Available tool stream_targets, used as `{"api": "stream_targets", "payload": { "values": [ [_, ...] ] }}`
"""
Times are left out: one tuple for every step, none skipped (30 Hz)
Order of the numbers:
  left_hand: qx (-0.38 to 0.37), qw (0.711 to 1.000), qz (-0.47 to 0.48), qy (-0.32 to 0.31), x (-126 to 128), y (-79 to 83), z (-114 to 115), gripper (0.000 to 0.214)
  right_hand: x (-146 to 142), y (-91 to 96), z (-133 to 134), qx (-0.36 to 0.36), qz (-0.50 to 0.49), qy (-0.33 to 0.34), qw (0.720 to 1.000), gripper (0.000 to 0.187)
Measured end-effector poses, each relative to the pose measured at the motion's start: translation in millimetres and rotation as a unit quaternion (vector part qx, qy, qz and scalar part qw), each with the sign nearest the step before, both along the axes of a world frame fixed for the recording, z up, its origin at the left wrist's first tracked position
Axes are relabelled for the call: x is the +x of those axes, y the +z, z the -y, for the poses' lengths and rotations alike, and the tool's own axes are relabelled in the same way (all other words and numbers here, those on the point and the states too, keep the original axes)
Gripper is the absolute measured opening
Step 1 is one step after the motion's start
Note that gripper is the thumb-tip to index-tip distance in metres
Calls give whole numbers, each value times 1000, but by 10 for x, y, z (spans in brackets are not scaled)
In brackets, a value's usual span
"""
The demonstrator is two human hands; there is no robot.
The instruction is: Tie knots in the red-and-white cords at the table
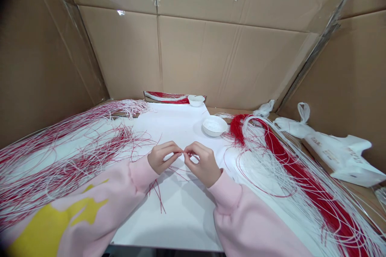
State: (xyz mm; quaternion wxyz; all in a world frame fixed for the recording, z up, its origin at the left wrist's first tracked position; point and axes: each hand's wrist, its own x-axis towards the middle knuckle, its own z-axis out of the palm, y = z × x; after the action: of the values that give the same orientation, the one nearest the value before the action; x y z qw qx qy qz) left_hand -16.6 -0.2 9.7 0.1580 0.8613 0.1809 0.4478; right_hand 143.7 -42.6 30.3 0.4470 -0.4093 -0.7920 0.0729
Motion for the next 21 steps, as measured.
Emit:
{"api": "stream_targets", "payload": {
  "values": [
    [-1,1000,0,0,-1,3,2,17,0,-3,-1,0,2,0,1000,8],
    [-3,1000,1,0,-2,7,4,17,1,-6,-2,-1,5,1,1000,8],
    [-6,1000,3,0,-1,12,7,17,1,-10,-4,-1,9,2,1000,8],
    [-9,1000,7,0,0,18,10,17,2,-13,-6,-1,11,4,1000,8],
    [-11,1000,12,0,3,24,12,17,2,-17,-7,-1,13,7,1000,8],
    [-14,1000,16,-1,6,29,14,17,1,-20,-8,-2,13,9,1000,8],
    [-17,1000,21,0,9,32,15,17,0,-22,-9,-3,13,10,1000,8],
    [-20,1000,24,0,12,35,16,16,-1,-23,-9,-3,10,10,1000,8],
    [-23,999,28,0,15,37,15,15,-3,-23,-7,-3,7,9,1000,8],
    [-26,999,32,2,18,37,15,14,-5,-23,-5,-3,5,8,1000,8],
    [-28,999,35,3,20,37,13,14,-7,-21,-3,-3,1,6,1000,8],
    [-29,999,38,4,21,36,12,13,-9,-20,0,-3,-2,4,1000,8],
    [-29,999,41,4,21,35,11,12,-10,-20,2,-3,-5,3,1000,8],
    [-29,999,43,4,21,34,10,12,-12,-20,3,-3,-9,2,1000,8],
    [-29,999,44,3,21,34,10,12,-13,-21,4,-4,-11,0,1000,7],
    [-28,999,44,2,20,36,11,11,-13,-22,4,-5,-14,-2,1000,7],
    [-27,999,44,1,20,38,13,11,-14,-24,4,-6,-16,-3,1000,7],
    [-27,999,45,2,20,42,16,11,-15,-25,3,-7,-17,-3,1000,7],
    [-26,999,44,2,20,46,20,11,-17,-25,3,-8,-17,-3,1000,7],
    [-26,999,43,3,22,51,23,11,-18,-25,2,-8,-16,-1,1000,7],
    [-27,999,41,4,24,55,27,11,-19,-23,2,-9,-15,0,1000,8]
  ]
}}
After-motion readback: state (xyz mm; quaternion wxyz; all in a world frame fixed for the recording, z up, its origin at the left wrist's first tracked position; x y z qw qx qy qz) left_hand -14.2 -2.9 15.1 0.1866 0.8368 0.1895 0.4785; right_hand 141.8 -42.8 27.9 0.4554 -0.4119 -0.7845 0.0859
